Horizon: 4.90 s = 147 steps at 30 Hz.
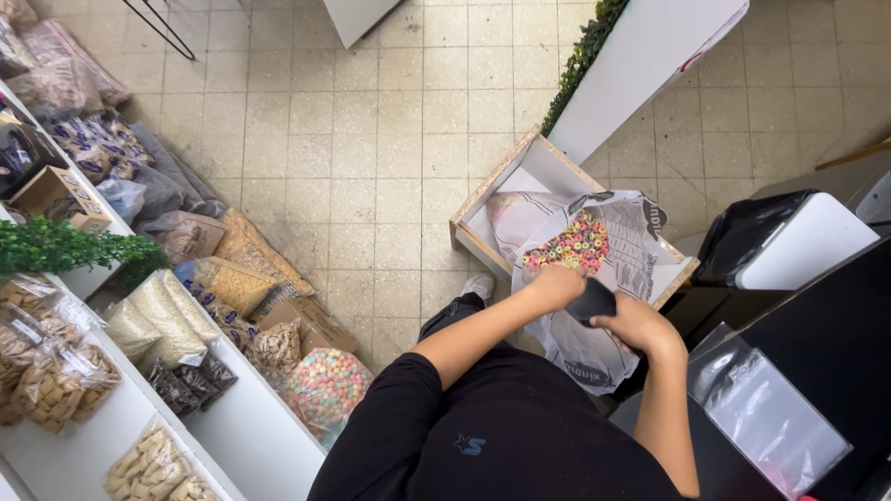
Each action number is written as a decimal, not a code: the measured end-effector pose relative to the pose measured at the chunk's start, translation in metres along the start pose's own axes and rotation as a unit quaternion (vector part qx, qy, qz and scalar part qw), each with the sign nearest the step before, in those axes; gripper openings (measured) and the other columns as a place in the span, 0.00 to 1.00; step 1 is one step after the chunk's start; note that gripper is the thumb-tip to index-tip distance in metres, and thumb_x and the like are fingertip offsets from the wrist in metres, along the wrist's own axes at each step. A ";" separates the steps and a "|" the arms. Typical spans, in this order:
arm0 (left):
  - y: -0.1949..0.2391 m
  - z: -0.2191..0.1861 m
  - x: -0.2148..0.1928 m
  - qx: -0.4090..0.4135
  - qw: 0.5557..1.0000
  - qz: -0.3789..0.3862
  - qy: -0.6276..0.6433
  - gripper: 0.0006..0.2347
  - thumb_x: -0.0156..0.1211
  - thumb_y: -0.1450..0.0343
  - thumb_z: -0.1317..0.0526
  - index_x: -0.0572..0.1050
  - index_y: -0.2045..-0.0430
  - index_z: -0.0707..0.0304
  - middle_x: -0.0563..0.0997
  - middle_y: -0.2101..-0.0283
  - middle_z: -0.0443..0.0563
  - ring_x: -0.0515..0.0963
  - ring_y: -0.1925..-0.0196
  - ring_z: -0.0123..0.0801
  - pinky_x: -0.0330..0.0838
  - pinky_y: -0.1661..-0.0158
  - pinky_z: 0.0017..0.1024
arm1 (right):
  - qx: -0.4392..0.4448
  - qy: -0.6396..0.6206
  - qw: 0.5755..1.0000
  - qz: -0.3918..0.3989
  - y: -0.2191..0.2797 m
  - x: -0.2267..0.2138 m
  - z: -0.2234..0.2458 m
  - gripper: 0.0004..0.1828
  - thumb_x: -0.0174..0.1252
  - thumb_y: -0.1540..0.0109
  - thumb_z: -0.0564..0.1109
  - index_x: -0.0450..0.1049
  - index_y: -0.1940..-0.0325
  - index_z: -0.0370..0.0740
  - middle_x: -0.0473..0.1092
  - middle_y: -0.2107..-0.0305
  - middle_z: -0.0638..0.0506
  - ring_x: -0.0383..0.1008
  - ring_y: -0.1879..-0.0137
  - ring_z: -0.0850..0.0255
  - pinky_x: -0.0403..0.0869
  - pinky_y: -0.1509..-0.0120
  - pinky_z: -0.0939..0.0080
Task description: The person bags cereal by hand and using a scoop, then places the bags into a container and weighs them.
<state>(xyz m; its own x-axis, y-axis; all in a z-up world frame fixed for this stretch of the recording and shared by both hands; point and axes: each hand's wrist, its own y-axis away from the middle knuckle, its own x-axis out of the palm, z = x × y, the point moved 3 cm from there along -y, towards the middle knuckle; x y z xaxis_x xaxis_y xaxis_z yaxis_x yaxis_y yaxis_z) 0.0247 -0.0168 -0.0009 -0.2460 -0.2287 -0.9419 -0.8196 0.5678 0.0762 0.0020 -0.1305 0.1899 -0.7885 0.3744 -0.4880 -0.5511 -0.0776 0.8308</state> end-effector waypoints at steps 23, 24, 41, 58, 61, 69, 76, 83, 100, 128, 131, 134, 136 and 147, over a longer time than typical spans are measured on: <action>0.014 0.018 -0.086 0.021 0.985 0.110 0.128 0.21 0.56 0.41 0.78 0.80 0.55 0.63 0.82 0.49 0.54 0.84 0.52 0.54 0.81 0.56 0.50 | 0.014 -0.108 0.990 -0.090 0.088 -0.014 -0.036 0.44 0.64 0.42 0.53 0.58 0.26 0.35 0.78 0.83 0.47 0.77 0.84 0.57 0.79 0.62 0.57; 0.017 0.019 -0.093 0.029 0.984 0.118 0.132 0.21 0.56 0.41 0.78 0.80 0.55 0.63 0.82 0.49 0.54 0.84 0.52 0.54 0.81 0.56 0.50 | 0.024 -0.115 0.989 -0.088 0.092 -0.010 -0.041 0.44 0.64 0.42 0.53 0.58 0.26 0.35 0.78 0.83 0.47 0.77 0.84 0.57 0.79 0.62 0.57; 0.051 -0.020 -0.230 0.118 0.895 0.101 0.418 0.16 0.51 0.37 0.81 0.81 0.60 0.74 0.82 0.51 0.70 0.78 0.46 0.68 0.72 0.46 0.54 | -0.070 -0.146 0.966 -0.200 0.000 0.040 0.004 0.41 0.53 0.32 0.53 0.42 0.19 0.64 0.74 0.56 0.28 0.76 0.46 0.33 0.74 0.42 0.35; 0.071 0.000 -0.079 0.020 0.999 0.049 0.005 0.06 0.62 0.35 0.62 0.79 0.69 0.63 0.79 0.63 0.53 0.84 0.69 0.51 0.80 0.69 0.43 | 0.005 -0.033 0.981 -0.190 0.014 0.036 0.006 0.40 0.44 0.33 0.42 0.39 0.19 0.62 0.75 0.52 0.33 0.79 0.49 0.35 0.76 0.44 0.35; 0.068 -0.003 -0.086 -0.033 0.997 0.060 0.028 0.09 0.62 0.35 0.64 0.75 0.64 0.67 0.77 0.60 0.56 0.84 0.72 0.54 0.81 0.70 0.45 | -0.005 -0.019 0.987 -0.161 0.004 0.042 0.005 0.41 0.46 0.34 0.43 0.39 0.19 0.62 0.75 0.51 0.34 0.78 0.47 0.35 0.75 0.43 0.35; 0.071 0.002 -0.113 -0.098 0.992 0.080 -0.021 0.07 0.55 0.31 0.69 0.72 0.60 0.65 0.71 0.59 0.49 0.85 0.73 0.49 0.81 0.73 0.40 | -0.026 -0.224 0.958 -0.179 -0.028 0.012 -0.001 0.47 0.56 0.34 0.57 0.38 0.19 0.47 0.69 0.45 0.22 0.72 0.41 0.27 0.71 0.41 0.27; 0.079 -0.012 -0.119 -0.037 0.995 0.095 0.015 0.08 0.54 0.31 0.70 0.77 0.61 0.68 0.75 0.61 0.52 0.86 0.74 0.50 0.80 0.75 0.42 | 0.039 -0.117 0.971 -0.206 -0.140 -0.004 0.010 0.34 0.43 0.28 0.58 0.42 0.22 0.47 0.72 0.47 0.29 0.74 0.40 0.34 0.71 0.37 0.33; 0.087 -0.005 -0.105 -0.020 0.996 0.083 0.017 0.10 0.55 0.33 0.71 0.77 0.59 0.67 0.74 0.62 0.52 0.85 0.75 0.48 0.79 0.77 0.43 | 0.048 -0.184 0.949 -0.251 -0.218 -0.002 0.010 0.25 0.41 0.27 0.51 0.57 0.31 0.31 0.70 0.47 0.27 0.73 0.41 0.31 0.75 0.42 0.30; 0.081 -0.003 -0.117 0.023 0.998 0.049 -0.016 0.11 0.56 0.34 0.68 0.78 0.59 0.63 0.74 0.65 0.47 0.83 0.78 0.37 0.77 0.80 0.35 | -0.055 -0.142 0.984 -0.096 -0.278 0.094 -0.046 0.27 0.49 0.36 0.53 0.72 0.42 0.30 0.73 0.50 0.28 0.72 0.38 0.33 0.68 0.33 0.36; 0.064 0.004 -0.118 -0.079 0.976 0.181 0.092 0.14 0.50 0.31 0.69 0.76 0.51 0.66 0.73 0.45 0.48 0.86 0.68 0.54 0.81 0.67 0.50 | 0.010 -0.577 0.812 -0.088 -0.121 0.025 -0.044 0.19 0.49 0.39 0.40 0.66 0.46 0.29 0.60 0.77 0.46 0.63 0.85 0.63 0.60 0.88 0.66; 0.060 0.009 -0.113 -0.140 0.970 0.191 0.060 0.12 0.52 0.30 0.69 0.76 0.55 0.71 0.73 0.46 0.55 0.86 0.65 0.57 0.79 0.66 0.53 | -0.009 -0.578 0.809 -0.105 -0.057 0.004 -0.026 0.22 0.49 0.38 0.38 0.63 0.39 0.30 0.59 0.72 0.43 0.62 0.85 0.63 0.62 0.87 0.63; 0.048 0.009 -0.101 -0.157 0.966 0.188 0.083 0.11 0.53 0.29 0.69 0.77 0.55 0.72 0.74 0.50 0.56 0.85 0.65 0.58 0.78 0.66 0.56 | -0.062 -0.564 0.810 -0.149 -0.054 0.036 -0.056 0.21 0.49 0.35 0.37 0.63 0.37 0.33 0.61 0.67 0.35 0.69 0.84 0.55 0.70 0.86 0.56; 0.035 0.012 -0.098 -0.154 0.966 0.185 0.096 0.12 0.52 0.30 0.70 0.77 0.54 0.73 0.74 0.49 0.58 0.85 0.63 0.59 0.77 0.65 0.59 | -0.081 -0.554 0.815 -0.149 -0.030 0.038 -0.055 0.23 0.50 0.34 0.38 0.60 0.34 0.34 0.63 0.71 0.36 0.70 0.83 0.55 0.71 0.84 0.58; 0.000 0.019 -0.102 -0.075 0.970 0.109 0.205 0.21 0.60 0.33 0.65 0.72 0.44 0.78 0.74 0.39 0.70 0.79 0.46 0.67 0.75 0.50 0.58 | -0.113 -0.499 0.848 -0.138 0.003 0.060 -0.085 0.26 0.51 0.34 0.36 0.61 0.30 0.39 0.69 0.67 0.35 0.74 0.80 0.56 0.73 0.82 0.59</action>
<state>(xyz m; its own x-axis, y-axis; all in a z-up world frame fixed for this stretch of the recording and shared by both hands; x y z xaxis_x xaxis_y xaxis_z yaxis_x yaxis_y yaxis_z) 0.0595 0.0217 0.0887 -0.5812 -0.4292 -0.6914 -0.7838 0.5235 0.3339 -0.0704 -0.1865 0.1406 -0.0595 0.9940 -0.0917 -0.8040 0.0067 0.5946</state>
